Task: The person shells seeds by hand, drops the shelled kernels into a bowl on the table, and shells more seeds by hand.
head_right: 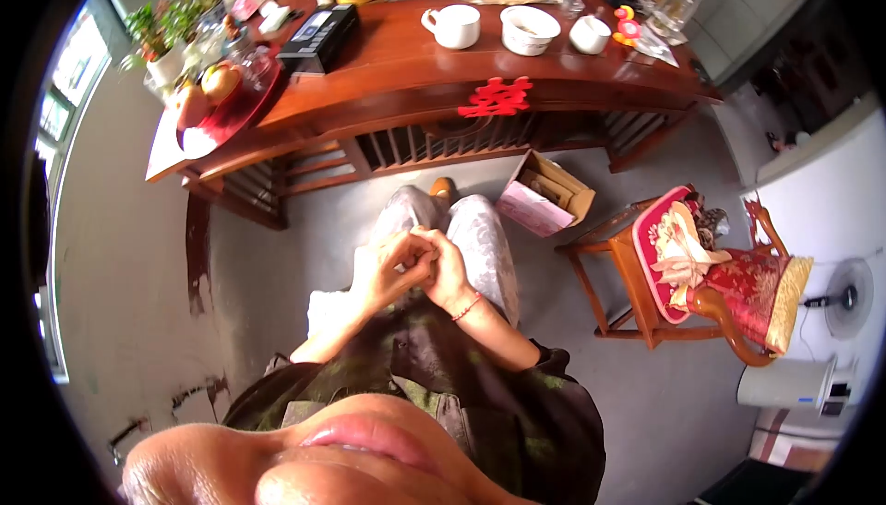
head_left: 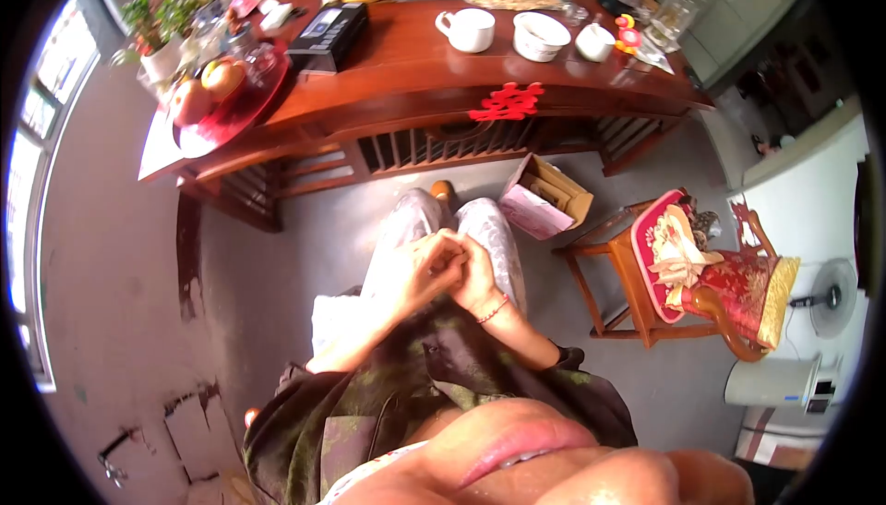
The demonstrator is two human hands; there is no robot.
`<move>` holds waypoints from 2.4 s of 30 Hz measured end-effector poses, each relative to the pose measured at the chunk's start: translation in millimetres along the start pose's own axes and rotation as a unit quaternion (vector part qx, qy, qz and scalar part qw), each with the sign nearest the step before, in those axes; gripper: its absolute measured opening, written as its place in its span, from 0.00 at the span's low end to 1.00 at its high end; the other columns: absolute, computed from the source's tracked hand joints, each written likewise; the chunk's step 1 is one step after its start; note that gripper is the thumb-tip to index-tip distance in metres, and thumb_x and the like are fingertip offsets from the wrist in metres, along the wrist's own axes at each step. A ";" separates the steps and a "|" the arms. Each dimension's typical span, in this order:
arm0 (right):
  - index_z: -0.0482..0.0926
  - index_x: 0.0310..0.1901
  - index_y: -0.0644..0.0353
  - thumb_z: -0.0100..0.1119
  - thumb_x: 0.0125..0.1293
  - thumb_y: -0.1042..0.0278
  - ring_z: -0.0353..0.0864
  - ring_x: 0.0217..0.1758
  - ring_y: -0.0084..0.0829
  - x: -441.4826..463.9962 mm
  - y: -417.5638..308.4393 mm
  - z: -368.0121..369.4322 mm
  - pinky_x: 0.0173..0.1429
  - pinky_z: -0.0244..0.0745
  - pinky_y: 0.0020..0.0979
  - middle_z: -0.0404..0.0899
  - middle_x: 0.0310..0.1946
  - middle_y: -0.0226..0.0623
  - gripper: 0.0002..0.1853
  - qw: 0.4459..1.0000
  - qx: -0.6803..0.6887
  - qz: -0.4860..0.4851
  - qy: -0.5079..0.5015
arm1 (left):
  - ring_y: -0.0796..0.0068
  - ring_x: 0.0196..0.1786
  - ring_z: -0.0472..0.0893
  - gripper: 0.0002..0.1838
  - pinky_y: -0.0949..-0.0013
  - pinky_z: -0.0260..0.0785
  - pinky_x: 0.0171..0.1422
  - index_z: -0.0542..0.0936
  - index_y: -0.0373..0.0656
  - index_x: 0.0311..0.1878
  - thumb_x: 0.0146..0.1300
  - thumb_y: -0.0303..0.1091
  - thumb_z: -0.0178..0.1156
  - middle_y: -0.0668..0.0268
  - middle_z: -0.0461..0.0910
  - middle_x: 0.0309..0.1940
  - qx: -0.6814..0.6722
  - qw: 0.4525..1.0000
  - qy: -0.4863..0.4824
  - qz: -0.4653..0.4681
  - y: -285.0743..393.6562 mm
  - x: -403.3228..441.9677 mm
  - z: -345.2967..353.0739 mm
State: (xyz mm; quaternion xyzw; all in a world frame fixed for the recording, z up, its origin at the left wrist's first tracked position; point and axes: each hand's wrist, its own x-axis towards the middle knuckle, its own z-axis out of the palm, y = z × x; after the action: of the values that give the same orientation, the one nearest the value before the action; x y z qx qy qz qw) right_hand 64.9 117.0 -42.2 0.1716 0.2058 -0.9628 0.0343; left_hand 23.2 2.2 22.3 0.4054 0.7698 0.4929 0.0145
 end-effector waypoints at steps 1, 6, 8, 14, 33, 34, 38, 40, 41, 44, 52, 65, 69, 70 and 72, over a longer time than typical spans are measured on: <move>0.74 0.31 0.57 0.46 0.69 0.61 0.72 0.29 0.20 -1.8 -0.3 1.3 0.33 0.68 0.20 0.74 0.25 0.27 0.12 1.000 -0.002 0.005 0.015 | 0.80 0.23 0.78 0.06 0.77 0.71 0.30 0.79 0.42 0.32 0.52 0.25 0.66 0.67 0.79 0.24 -0.005 1.000 0.013 -0.009 -4.8 -2.4 4.1; 0.77 0.36 0.59 0.45 0.70 0.59 0.76 0.30 0.20 -4.4 -0.4 -3.4 0.28 0.69 0.19 0.78 0.30 0.30 0.14 1.000 0.017 0.010 -0.016 | 0.81 0.23 0.79 0.05 0.77 0.72 0.30 0.80 0.41 0.32 0.53 0.25 0.67 0.66 0.79 0.23 -0.010 0.999 0.030 -0.005 0.9 -0.7 3.2; 0.79 0.36 0.60 0.48 0.68 0.60 0.77 0.31 0.22 -13.0 -5.1 14.5 0.28 0.68 0.21 0.80 0.31 0.31 0.13 0.999 0.032 0.008 -0.015 | 0.80 0.22 0.78 0.05 0.77 0.71 0.29 0.80 0.41 0.32 0.53 0.24 0.66 0.67 0.78 0.22 0.036 0.999 0.037 0.017 -11.9 -3.1 8.5; 0.79 0.42 0.58 0.44 0.71 0.58 0.68 0.17 0.16 -5.7 -1.4 7.2 0.17 0.57 0.18 0.75 0.20 0.23 0.15 0.994 0.049 0.035 0.092 | 0.92 0.25 0.67 0.04 0.85 0.60 0.27 0.77 0.36 0.35 0.60 0.24 0.63 0.75 0.74 0.23 -0.264 0.953 0.040 -0.143 -15.5 -8.1 10.0; 0.75 0.39 0.57 0.46 0.71 0.65 0.60 0.14 0.15 -13.5 -3.5 14.7 0.16 0.52 0.16 0.71 0.22 0.28 0.09 0.996 -0.076 -0.024 -0.027 | 0.86 0.29 0.75 0.03 0.83 0.66 0.37 0.76 0.36 0.37 0.63 0.24 0.60 0.70 0.78 0.27 -0.410 0.890 0.106 -0.171 -33.7 -6.0 0.0; 0.75 0.39 0.57 0.48 0.70 0.68 0.59 0.14 0.14 -15.7 -4.8 18.5 0.16 0.51 0.15 0.71 0.22 0.28 0.07 0.996 -0.080 -0.029 -0.034 | 0.87 0.30 0.74 0.03 0.83 0.66 0.37 0.76 0.36 0.37 0.63 0.24 0.60 0.71 0.77 0.26 -0.402 0.893 0.091 -0.181 -27.8 -3.3 -6.3; 0.76 0.41 0.58 0.53 0.69 0.71 0.59 0.14 0.11 -17.0 -0.6 20.4 0.16 0.50 0.13 0.70 0.21 0.27 0.03 0.988 -0.133 -0.074 -0.032 | 0.91 0.25 0.68 0.03 0.84 0.59 0.31 0.76 0.38 0.36 0.62 0.25 0.61 0.75 0.75 0.25 -0.459 0.859 0.119 -0.193 -24.7 -1.8 0.5; 0.75 0.44 0.58 0.52 0.69 0.72 0.59 0.16 0.12 -17.3 -1.6 19.7 0.18 0.53 0.14 0.70 0.22 0.25 0.05 0.979 -0.177 -0.097 -0.022 | 0.93 0.24 0.65 0.04 0.85 0.53 0.28 0.76 0.40 0.36 0.62 0.28 0.61 0.76 0.73 0.24 -0.458 0.860 0.121 -0.192 -25.4 -1.8 2.4; 0.75 0.44 0.58 0.52 0.69 0.72 0.59 0.16 0.12 -16.4 -1.6 18.7 0.18 0.53 0.14 0.70 0.22 0.25 0.05 0.979 -0.177 -0.096 -0.020 | 0.93 0.24 0.65 0.04 0.85 0.52 0.27 0.76 0.40 0.36 0.62 0.29 0.61 0.76 0.72 0.24 -0.461 0.856 0.109 -0.204 -23.6 -1.0 -0.3; 0.76 0.43 0.58 0.55 0.68 0.72 0.59 0.16 0.11 -12.6 1.5 12.6 0.18 0.52 0.14 0.69 0.21 0.25 0.05 0.982 -0.154 -0.103 -0.022 | 0.93 0.26 0.66 0.05 0.86 0.53 0.27 0.75 0.42 0.35 0.63 0.31 0.60 0.76 0.71 0.25 -0.475 0.844 0.097 -0.230 -17.8 2.6 -1.8; 0.78 0.48 0.59 0.57 0.66 0.74 0.58 0.16 0.11 -13.4 3.5 16.9 0.19 0.53 0.16 0.69 0.19 0.23 0.09 0.974 -0.170 -0.150 -0.025 | 0.90 0.27 0.67 0.04 0.84 0.55 0.28 0.73 0.44 0.36 0.63 0.32 0.59 0.76 0.73 0.29 -0.549 0.789 0.132 -0.244 -16.2 3.5 11.7; 0.77 0.49 0.62 0.56 0.67 0.74 0.58 0.17 0.11 -11.8 1.4 25.8 0.20 0.52 0.15 0.69 0.19 0.23 0.10 0.968 -0.196 -0.154 0.008 | 0.92 0.28 0.67 0.04 0.84 0.56 0.29 0.74 0.46 0.35 0.64 0.32 0.58 0.77 0.72 0.29 -0.558 0.764 0.136 -0.294 -14.1 4.7 10.4; 0.79 0.44 0.62 0.60 0.65 0.72 0.58 0.15 0.09 -11.5 -1.1 29.0 0.17 0.50 0.15 0.68 0.18 0.20 0.08 0.973 -0.183 -0.143 0.011 | 0.91 0.25 0.66 0.04 0.85 0.54 0.27 0.74 0.46 0.35 0.64 0.32 0.58 0.78 0.71 0.27 -0.561 0.760 0.140 -0.296 -15.3 6.2 9.3; 0.79 0.44 0.61 0.60 0.65 0.72 0.57 0.15 0.09 -11.7 -1.9 29.0 0.17 0.50 0.15 0.68 0.18 0.19 0.08 0.972 -0.188 -0.138 0.012 | 0.91 0.24 0.64 0.04 0.85 0.52 0.26 0.75 0.45 0.35 0.63 0.32 0.58 0.79 0.70 0.25 -0.567 0.756 0.128 -0.301 -14.3 6.7 7.7; 0.79 0.44 0.61 0.60 0.65 0.72 0.57 0.15 0.09 -11.6 -5.3 29.2 0.17 0.49 0.15 0.68 0.18 0.19 0.07 0.972 -0.188 -0.136 0.024 | 0.91 0.22 0.61 0.04 0.83 0.49 0.25 0.75 0.45 0.35 0.63 0.32 0.58 0.80 0.66 0.23 -0.557 0.764 0.135 -0.297 -17.7 10.4 8.0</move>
State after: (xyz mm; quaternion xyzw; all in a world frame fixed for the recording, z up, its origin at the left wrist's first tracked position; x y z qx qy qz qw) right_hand 65.8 109.9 -11.2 0.1557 0.4050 -0.8982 -0.0703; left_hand 8.8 11.5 8.5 0.0070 0.4360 0.8555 0.2792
